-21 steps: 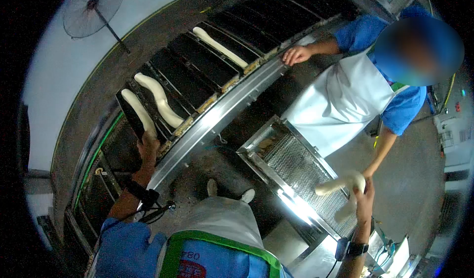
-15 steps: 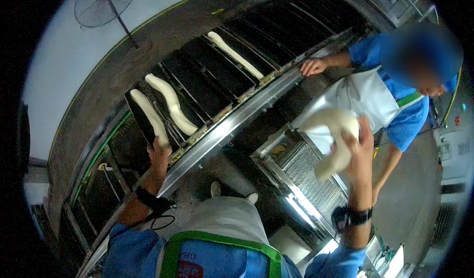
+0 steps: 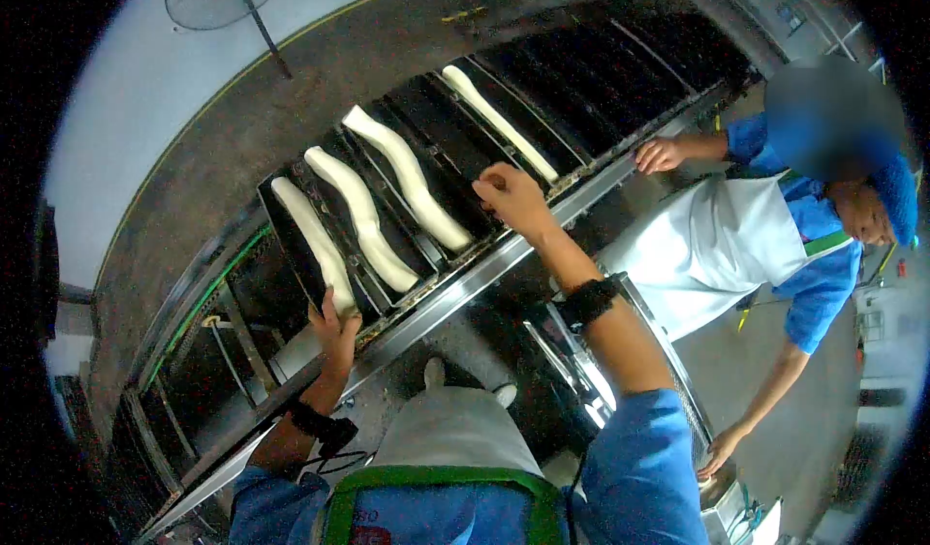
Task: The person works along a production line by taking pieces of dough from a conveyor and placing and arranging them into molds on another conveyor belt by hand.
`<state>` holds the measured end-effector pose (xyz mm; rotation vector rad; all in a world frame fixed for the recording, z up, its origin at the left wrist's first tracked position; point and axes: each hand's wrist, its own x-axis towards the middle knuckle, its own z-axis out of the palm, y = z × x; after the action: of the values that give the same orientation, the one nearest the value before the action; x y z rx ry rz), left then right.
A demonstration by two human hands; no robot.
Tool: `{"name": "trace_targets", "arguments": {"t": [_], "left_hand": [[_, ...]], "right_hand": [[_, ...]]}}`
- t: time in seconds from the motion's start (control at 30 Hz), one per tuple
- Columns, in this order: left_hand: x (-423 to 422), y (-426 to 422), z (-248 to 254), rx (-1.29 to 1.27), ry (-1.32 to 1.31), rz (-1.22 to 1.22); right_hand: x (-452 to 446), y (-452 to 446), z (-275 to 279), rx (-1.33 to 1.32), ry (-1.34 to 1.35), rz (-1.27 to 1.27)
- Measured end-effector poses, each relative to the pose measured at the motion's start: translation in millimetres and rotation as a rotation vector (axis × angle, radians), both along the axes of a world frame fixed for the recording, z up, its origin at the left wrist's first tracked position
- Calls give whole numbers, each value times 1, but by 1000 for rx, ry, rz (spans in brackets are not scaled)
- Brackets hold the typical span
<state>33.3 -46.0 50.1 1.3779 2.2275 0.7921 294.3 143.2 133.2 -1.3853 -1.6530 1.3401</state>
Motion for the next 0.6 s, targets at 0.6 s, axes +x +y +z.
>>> {"name": "trace_targets", "arguments": {"t": [0.6], "left_hand": [[-3, 60, 31, 429, 42, -16]], "right_hand": [[187, -209, -46, -290, -77, -404]]}}
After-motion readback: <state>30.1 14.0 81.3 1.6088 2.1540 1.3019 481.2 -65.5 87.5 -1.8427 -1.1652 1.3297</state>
